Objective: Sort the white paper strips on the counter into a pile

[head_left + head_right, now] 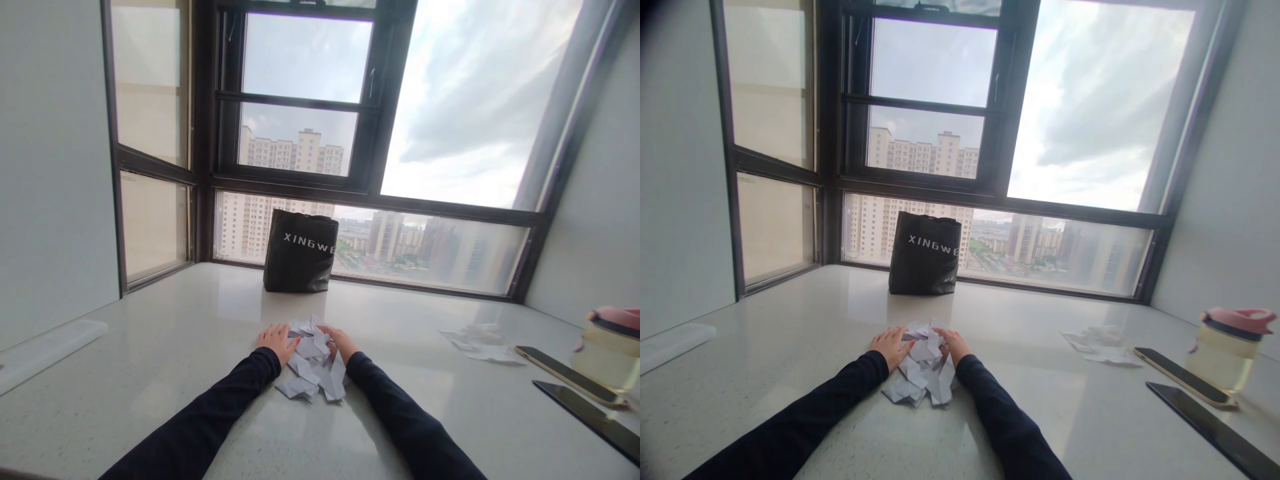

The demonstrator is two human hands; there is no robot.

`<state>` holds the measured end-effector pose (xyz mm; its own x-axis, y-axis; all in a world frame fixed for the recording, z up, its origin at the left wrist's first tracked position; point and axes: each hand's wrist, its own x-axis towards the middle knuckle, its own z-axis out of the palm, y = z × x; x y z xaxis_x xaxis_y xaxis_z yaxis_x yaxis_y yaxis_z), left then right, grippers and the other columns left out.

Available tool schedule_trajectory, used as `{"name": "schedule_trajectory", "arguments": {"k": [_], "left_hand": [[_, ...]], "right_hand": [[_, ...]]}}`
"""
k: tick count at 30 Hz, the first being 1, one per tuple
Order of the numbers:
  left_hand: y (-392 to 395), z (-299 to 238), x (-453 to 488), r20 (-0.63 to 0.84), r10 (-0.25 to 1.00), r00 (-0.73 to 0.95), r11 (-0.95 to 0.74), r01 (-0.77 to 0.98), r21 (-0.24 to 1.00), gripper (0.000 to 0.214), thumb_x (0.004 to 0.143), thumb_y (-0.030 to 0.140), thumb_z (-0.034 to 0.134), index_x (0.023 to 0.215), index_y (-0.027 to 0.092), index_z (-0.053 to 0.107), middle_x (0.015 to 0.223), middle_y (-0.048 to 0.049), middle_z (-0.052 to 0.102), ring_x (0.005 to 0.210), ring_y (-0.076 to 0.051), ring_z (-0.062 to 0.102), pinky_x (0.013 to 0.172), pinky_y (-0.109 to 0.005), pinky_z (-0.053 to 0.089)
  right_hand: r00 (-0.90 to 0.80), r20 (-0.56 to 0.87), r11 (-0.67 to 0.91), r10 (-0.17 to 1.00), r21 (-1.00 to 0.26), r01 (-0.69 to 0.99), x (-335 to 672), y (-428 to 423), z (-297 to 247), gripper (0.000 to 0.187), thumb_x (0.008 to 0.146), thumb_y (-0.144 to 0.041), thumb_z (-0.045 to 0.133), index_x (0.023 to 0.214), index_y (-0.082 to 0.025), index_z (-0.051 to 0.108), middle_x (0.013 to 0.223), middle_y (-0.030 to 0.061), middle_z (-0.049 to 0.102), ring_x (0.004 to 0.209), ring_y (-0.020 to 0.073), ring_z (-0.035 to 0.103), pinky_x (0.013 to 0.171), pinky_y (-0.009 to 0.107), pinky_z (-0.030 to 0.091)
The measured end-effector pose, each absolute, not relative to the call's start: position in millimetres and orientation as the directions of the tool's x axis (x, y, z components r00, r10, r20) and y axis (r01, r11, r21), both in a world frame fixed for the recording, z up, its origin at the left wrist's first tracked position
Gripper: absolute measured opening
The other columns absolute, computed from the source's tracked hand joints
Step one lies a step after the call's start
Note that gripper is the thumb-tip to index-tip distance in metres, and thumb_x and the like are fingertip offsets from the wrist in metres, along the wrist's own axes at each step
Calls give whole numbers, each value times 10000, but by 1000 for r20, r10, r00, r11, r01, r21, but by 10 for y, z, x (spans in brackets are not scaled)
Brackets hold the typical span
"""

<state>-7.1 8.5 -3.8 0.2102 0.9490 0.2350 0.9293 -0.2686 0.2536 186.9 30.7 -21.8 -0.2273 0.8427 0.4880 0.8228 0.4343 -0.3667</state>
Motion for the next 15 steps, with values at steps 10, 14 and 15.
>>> {"name": "schedule_trajectory", "arguments": {"k": [10, 14, 15], "left_hand": [[141, -50, 3, 356, 795, 491, -600, 722, 344, 390, 728, 197, 452, 1113, 203, 385, 1107, -63, 479, 1001, -183, 460, 798, -316, 387], [167, -39, 6, 449, 723, 525, -684, 633, 363, 378, 696, 114, 472, 1061, 208, 437, 1039, -47, 501, 962, -169, 472, 790, -300, 395], [164, -28, 8, 471, 711, 522, -695, 622, 360, 376, 692, 100, 472, 1051, 210, 449, 1024, -45, 507, 951, -172, 476, 780, -301, 399]], "right_hand": [[-268, 444, 490, 855, -525, 696, 1768, 153, -96, 570, 653, -23, 373, 1173, -252, 421, 894, 6, 592, 744, 125, 533, 701, 243, 422], [-262, 495, 495, 829, -428, 756, 1753, 152, -31, 421, 602, 3, 395, 907, -197, 606, 785, 25, 571, 785, 154, 509, 723, 266, 408], [-260, 510, 496, 820, -408, 767, 1749, 147, -12, 373, 604, -4, 403, 840, -192, 623, 763, 27, 562, 776, 158, 504, 713, 269, 408]]}}
